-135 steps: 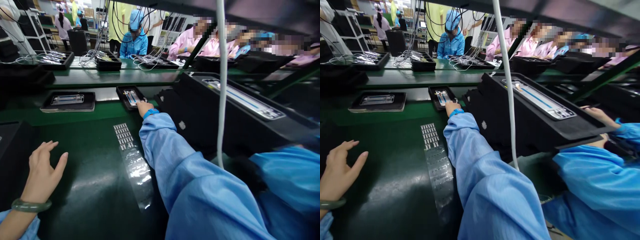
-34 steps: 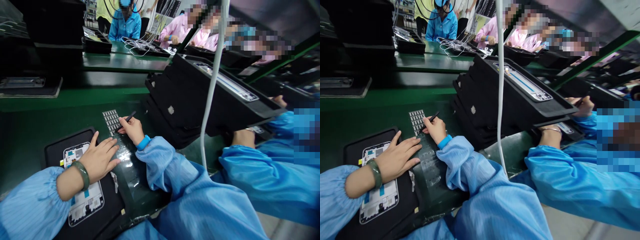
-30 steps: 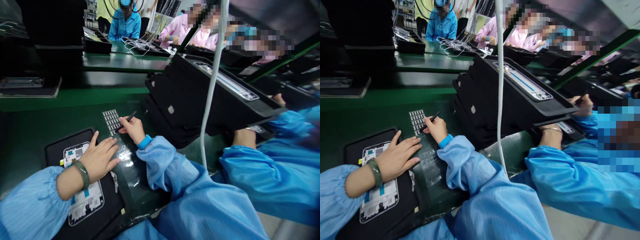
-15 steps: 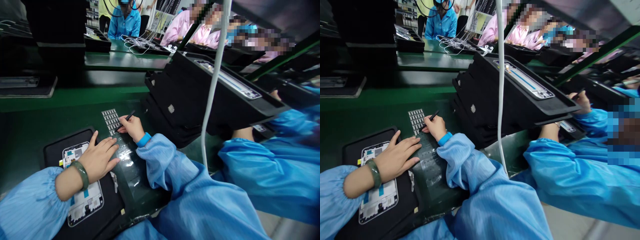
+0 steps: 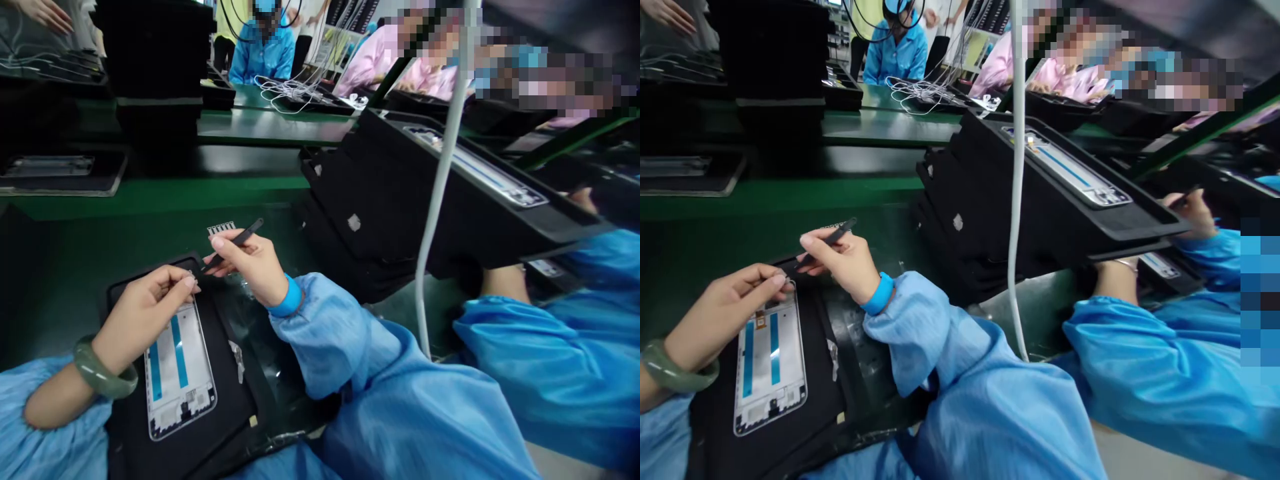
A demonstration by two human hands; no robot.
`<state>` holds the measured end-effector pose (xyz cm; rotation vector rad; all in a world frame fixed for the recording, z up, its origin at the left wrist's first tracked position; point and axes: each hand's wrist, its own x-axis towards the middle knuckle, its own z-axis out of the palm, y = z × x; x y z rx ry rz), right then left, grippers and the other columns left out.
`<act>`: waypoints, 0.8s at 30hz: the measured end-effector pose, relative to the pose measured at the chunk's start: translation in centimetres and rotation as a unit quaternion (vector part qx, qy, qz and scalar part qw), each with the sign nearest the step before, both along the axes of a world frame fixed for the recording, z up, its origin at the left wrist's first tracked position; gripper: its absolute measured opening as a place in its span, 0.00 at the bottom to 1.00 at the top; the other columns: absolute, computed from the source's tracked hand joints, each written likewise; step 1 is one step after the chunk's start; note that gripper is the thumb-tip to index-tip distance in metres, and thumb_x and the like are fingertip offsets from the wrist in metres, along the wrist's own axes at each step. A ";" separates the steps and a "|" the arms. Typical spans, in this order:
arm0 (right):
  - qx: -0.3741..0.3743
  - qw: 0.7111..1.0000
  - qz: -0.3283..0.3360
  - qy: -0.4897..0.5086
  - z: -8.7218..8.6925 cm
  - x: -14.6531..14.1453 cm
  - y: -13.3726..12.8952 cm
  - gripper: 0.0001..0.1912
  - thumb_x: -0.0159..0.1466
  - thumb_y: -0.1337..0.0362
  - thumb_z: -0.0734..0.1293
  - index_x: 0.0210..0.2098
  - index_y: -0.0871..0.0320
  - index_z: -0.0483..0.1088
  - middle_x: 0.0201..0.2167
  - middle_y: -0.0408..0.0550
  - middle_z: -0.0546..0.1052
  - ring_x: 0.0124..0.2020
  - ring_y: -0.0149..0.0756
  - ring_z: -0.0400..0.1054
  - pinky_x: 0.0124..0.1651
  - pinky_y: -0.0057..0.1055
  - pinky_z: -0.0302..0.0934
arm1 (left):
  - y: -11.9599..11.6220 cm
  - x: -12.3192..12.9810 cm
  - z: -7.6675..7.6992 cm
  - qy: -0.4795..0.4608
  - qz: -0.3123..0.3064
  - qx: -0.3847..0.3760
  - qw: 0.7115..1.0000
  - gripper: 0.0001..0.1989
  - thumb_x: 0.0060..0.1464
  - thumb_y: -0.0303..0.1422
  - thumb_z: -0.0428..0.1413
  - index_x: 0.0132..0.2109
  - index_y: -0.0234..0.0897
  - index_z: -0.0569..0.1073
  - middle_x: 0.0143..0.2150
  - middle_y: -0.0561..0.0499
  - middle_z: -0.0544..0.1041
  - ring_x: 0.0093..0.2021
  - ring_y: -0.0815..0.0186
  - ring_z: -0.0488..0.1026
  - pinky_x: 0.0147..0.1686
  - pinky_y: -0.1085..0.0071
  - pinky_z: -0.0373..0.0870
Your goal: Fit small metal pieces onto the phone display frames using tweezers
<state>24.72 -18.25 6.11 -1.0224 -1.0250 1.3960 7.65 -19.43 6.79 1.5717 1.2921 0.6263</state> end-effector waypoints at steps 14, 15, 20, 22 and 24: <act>0.053 0.990 0.119 -0.060 -0.4 -2.8 0.8 0.13 0.52 0.57 0.70 0.31 0.61 0.70 0.24 0.42 0.74 0.25 0.28 0.71 0.28 0.24 0.67 | -1.8 -4.5 -0.7 0.085 -0.038 0.015 0.996 0.17 0.54 0.48 0.47 0.37 0.39 0.68 0.30 0.53 0.73 0.32 0.66 0.69 0.32 0.71 0.64; 0.052 0.990 0.117 -0.063 -0.5 -3.0 0.7 0.13 0.53 0.57 0.69 0.31 0.60 0.70 0.24 0.42 0.74 0.26 0.28 0.71 0.29 0.24 0.68 | -1.7 -4.5 -0.8 0.083 -0.034 0.018 0.996 0.17 0.54 0.48 0.47 0.38 0.39 0.68 0.30 0.53 0.73 0.32 0.66 0.69 0.32 0.71 0.64; 0.076 0.985 0.110 -0.113 -0.9 -3.3 0.3 0.12 0.54 0.56 0.68 0.33 0.59 0.71 0.26 0.42 0.74 0.28 0.29 0.71 0.32 0.25 0.68 | -1.6 -4.7 -1.4 0.101 -0.038 0.038 0.993 0.16 0.55 0.47 0.46 0.39 0.40 0.68 0.32 0.53 0.73 0.32 0.66 0.69 0.32 0.70 0.65; 0.093 0.979 0.100 -0.151 -1.1 -3.3 0.2 0.13 0.55 0.56 0.67 0.35 0.58 0.72 0.27 0.43 0.75 0.30 0.30 0.71 0.33 0.26 0.68 | -1.6 -4.8 -1.6 0.110 -0.039 0.041 0.992 0.16 0.55 0.46 0.46 0.39 0.40 0.68 0.33 0.53 0.73 0.32 0.65 0.70 0.32 0.70 0.65; 0.114 0.972 0.088 -0.188 -1.4 -3.3 0.1 0.14 0.55 0.55 0.67 0.37 0.58 0.72 0.30 0.44 0.76 0.32 0.31 0.72 0.35 0.26 0.68 | -1.6 -4.8 -1.6 0.122 -0.037 0.047 0.991 0.16 0.55 0.46 0.46 0.39 0.40 0.67 0.34 0.53 0.73 0.33 0.65 0.70 0.33 0.69 0.65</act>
